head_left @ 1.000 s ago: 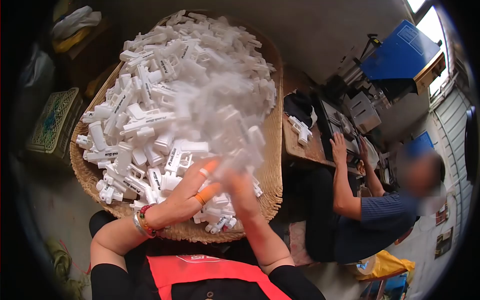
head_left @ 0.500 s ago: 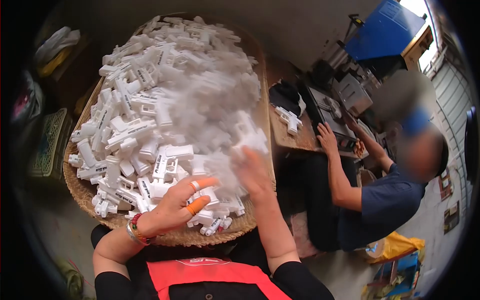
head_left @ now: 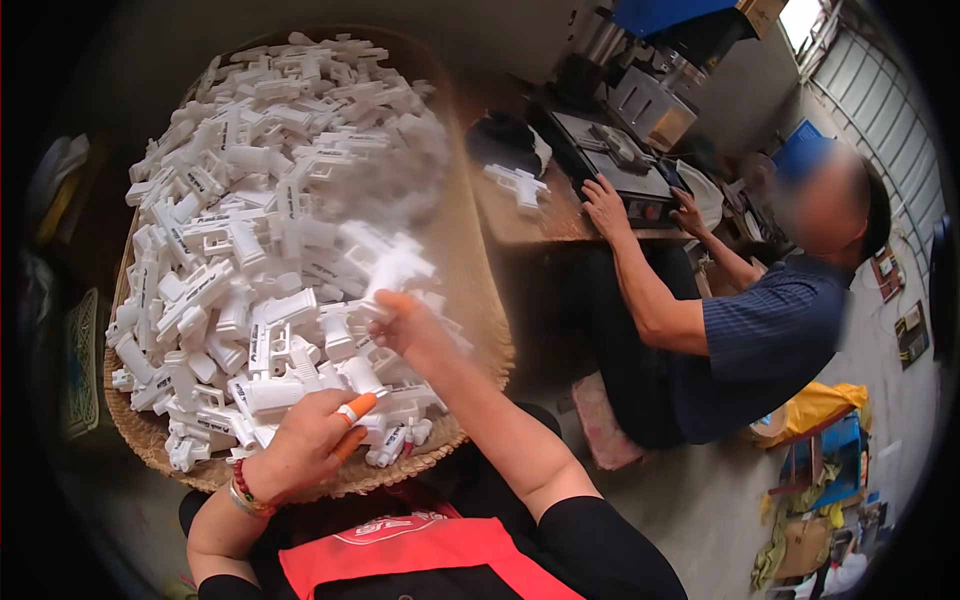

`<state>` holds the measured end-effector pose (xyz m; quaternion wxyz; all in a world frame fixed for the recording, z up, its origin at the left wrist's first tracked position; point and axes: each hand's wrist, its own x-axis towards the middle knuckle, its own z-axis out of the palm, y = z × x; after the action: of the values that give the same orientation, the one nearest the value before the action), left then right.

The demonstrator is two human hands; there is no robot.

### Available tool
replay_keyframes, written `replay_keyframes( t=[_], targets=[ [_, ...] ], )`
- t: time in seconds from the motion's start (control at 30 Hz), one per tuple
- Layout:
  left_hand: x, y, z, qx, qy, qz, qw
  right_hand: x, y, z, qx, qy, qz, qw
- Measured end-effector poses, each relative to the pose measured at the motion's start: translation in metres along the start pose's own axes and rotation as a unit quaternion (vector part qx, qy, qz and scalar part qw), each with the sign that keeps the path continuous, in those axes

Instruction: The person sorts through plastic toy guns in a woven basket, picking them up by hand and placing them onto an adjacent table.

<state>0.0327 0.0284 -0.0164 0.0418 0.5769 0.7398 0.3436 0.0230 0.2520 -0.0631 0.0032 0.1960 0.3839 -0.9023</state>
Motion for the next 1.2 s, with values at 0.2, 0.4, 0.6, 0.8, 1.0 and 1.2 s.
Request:
replay_keyframes(
  t=[0.2, 0.4, 0.6, 0.8, 1.0, 1.2],
  targets=[
    [0.002, 0.003, 0.000, 0.032, -0.045, 0.015, 0.998, -0.001, 0.008, -0.004, -0.030, -0.034, 0.017, 0.999],
    [0.001, 0.003, -0.002, 0.044, -0.050, 0.017, 0.998, 0.001, -0.001, -0.008, -0.004, -0.001, 0.000, 1.000],
    [0.000, 0.002, -0.003, 0.044, -0.044, 0.030, 0.998, -0.002, -0.022, -0.011, -0.001, 0.115, -0.133, 0.984],
    [0.001, -0.002, -0.003, 0.064, -0.043, 0.036, 0.996, 0.043, -0.076, -0.086, 0.161, 0.108, -0.136, 0.972],
    [-0.003, -0.008, -0.002, 0.059, -0.023, 0.047, 0.997, 0.118, -0.171, -0.195, 0.170, 0.174, -0.223, 0.944],
    [-0.010, -0.014, 0.001, 0.048, -0.037, 0.041, 0.997, 0.121, -0.155, -0.169, 0.045, 0.232, -0.267, 0.934]
  ],
)
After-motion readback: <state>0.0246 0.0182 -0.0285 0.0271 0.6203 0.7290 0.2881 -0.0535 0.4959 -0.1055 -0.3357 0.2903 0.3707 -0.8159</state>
